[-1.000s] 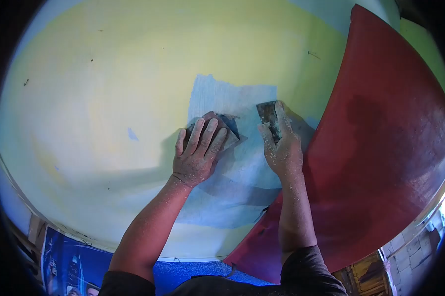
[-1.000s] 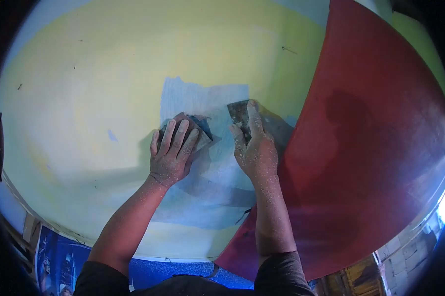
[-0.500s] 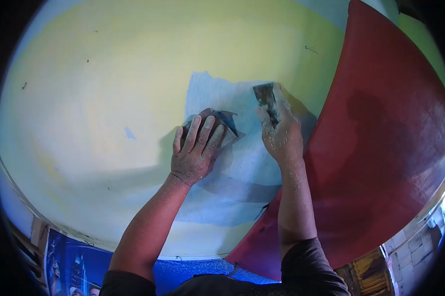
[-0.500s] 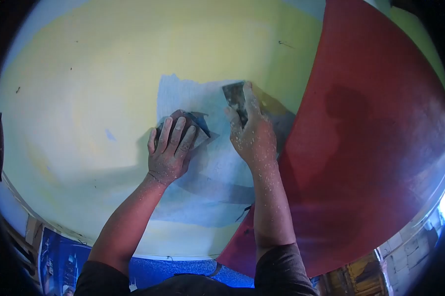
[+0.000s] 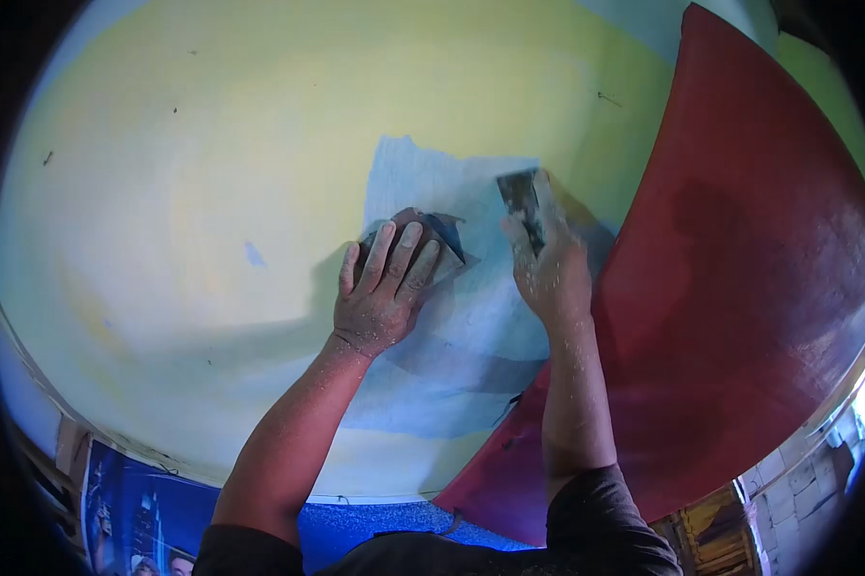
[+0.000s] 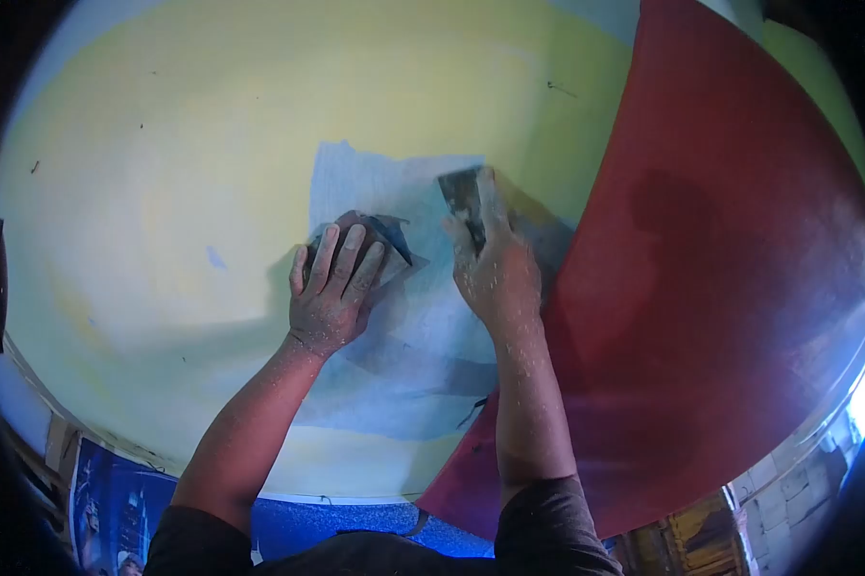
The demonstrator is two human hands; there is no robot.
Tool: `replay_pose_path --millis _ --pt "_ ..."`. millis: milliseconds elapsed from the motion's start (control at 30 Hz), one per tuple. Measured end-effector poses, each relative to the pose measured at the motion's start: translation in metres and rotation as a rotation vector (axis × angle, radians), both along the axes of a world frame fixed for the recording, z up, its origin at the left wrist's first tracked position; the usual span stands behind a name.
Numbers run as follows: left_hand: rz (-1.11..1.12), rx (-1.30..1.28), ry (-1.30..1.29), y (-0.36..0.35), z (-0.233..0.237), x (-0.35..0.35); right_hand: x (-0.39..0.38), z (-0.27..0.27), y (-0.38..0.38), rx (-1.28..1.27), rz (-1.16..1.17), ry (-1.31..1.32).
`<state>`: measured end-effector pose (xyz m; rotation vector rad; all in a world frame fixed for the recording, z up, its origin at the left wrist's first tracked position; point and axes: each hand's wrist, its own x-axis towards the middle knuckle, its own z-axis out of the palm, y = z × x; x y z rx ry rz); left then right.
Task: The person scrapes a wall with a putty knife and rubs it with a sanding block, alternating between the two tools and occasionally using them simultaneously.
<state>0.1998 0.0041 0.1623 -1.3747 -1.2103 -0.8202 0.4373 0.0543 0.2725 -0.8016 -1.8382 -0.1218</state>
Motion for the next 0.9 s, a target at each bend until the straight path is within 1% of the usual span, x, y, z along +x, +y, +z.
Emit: replay_pose_path --millis 33,100,233,333,433,533,633,733,833,900 --pt "0.012 -0.001 0.006 0.0 0.001 -0.001 0.002 -0.005 -0.003 -0.037 0.011 -0.002" --pt "0.033 -0.008 0.016 0.0 -0.001 -0.001 0.006 -0.019 -0.002 0.014 0.012 0.001" --pt "0.002 0.017 0.01 0.0 0.001 0.0 0.005 -0.017 0.009 0.118 0.033 0.017" --pt "0.002 -0.001 0.008 -0.001 0.001 0.0 0.005 -0.005 -0.005 -0.042 -0.024 -0.016" --pt "0.035 -0.014 0.022 -0.003 0.001 0.0 0.009 -0.017 0.002 0.045 0.003 -0.014" --pt "0.011 -0.02 0.007 -0.002 0.0 0.0 0.007 -0.017 0.004 0.033 0.058 0.029" --pt "0.006 0.004 0.01 -0.001 0.001 0.0 0.003 -0.004 -0.001 -0.037 0.009 0.023" --pt "0.007 0.002 0.007 0.0 0.0 0.0 0.005 -0.009 0.001 -0.033 0.002 0.008" --pt "0.02 -0.002 0.017 -0.001 0.001 -0.001 0.007 -0.018 0.004 0.069 0.039 0.016" --pt "0.025 0.008 0.017 -0.001 0.001 -0.001 0.004 -0.012 0.005 0.046 0.034 0.022"
